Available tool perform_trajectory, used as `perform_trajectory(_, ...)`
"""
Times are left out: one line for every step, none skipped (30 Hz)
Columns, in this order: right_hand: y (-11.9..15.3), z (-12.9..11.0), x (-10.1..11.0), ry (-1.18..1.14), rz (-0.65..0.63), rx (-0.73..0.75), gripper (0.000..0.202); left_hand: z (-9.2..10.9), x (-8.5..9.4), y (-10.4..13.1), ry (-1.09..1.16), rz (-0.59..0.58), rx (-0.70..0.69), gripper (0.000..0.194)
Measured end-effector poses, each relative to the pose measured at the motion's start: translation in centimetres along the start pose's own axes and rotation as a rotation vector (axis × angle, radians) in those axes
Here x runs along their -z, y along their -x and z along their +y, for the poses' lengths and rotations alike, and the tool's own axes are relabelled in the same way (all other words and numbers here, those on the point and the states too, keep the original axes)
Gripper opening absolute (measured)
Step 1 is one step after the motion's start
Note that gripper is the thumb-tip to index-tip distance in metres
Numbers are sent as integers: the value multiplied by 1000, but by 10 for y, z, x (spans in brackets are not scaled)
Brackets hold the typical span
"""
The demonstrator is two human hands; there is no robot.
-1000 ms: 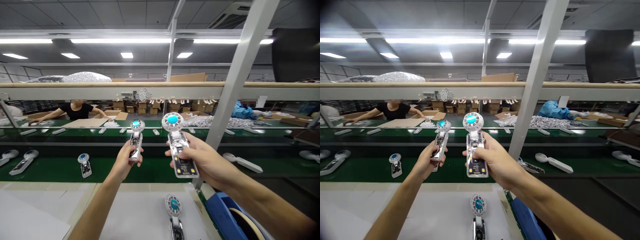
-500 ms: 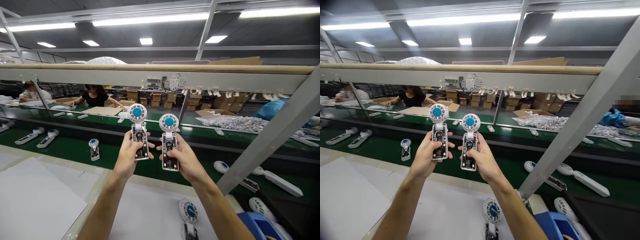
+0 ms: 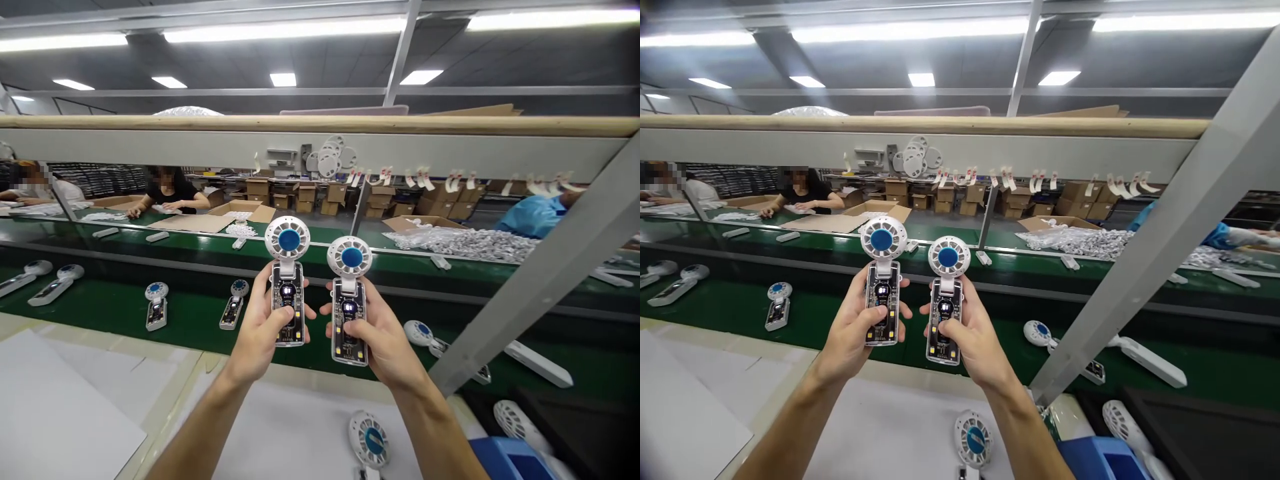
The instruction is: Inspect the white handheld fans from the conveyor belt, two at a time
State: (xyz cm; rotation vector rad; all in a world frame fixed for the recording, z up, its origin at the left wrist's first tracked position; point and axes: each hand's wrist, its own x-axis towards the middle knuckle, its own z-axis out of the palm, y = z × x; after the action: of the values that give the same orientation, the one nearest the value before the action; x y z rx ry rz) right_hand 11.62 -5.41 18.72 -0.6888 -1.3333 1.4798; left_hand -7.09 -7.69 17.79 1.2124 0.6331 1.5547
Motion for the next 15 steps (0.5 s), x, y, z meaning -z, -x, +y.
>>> perform_trajectory(0, 0, 1, -5, 14, 0, 66, 0, -2, 0, 4, 8, 6, 64)
perform_trajectory(1, -1, 1, -12, 30, 4, 68, -1, -3, 0, 13, 19, 15, 64)
perform_trajectory(1, -1, 2, -18, 40, 8, 69, -1, -5, 0, 27, 28, 26, 64)
perform_trajectory(1, -1, 3, -23, 36, 10, 71, 0, -6, 0, 45, 31, 38, 65)
perform_trajectory(1, -1, 4, -25, 29, 10, 72, 0, -8, -1, 66, 27, 51, 66)
perform_trajectory(1, -1, 4, -22, 26, 8, 73, 0, -8, -1, 86, 19, 61, 68)
perform_trajectory(0, -1, 4, -13, 28, 1, 75, 0, -9, -2, 103, 12, 65, 70)
perform_trajectory(0, -2, 4, 0, 34, -8, 76, 0, -9, -3, 113, 7, 67, 71)
perform_trajectory(0, -2, 3, 14, 45, -18, 78, -1, -9, -3, 117, 10, 66, 72)
perform_trajectory(0, -3, 3, 29, 59, -25, 79, -1, -9, -4, 116, 19, 64, 72)
perform_trajectory(0, -3, 2, 39, 70, -28, 80, -1, -9, -4, 112, 30, 60, 73)
perform_trajectory(0, -4, 2, 43, 73, -27, 80, -1, -8, -4, 108, 39, 57, 74)
perform_trajectory(-1, -4, 2, 39, 73, -25, 80, -1, -8, -4, 103, 45, 57, 74)
perform_trajectory(-1, -4, 2, 31, 73, -23, 79, -2, -8, -4, 98, 46, 56, 74)
perform_trajectory(-2, -4, 3, 23, 71, -24, 78, -3, -8, -4, 93, 48, 52, 73)
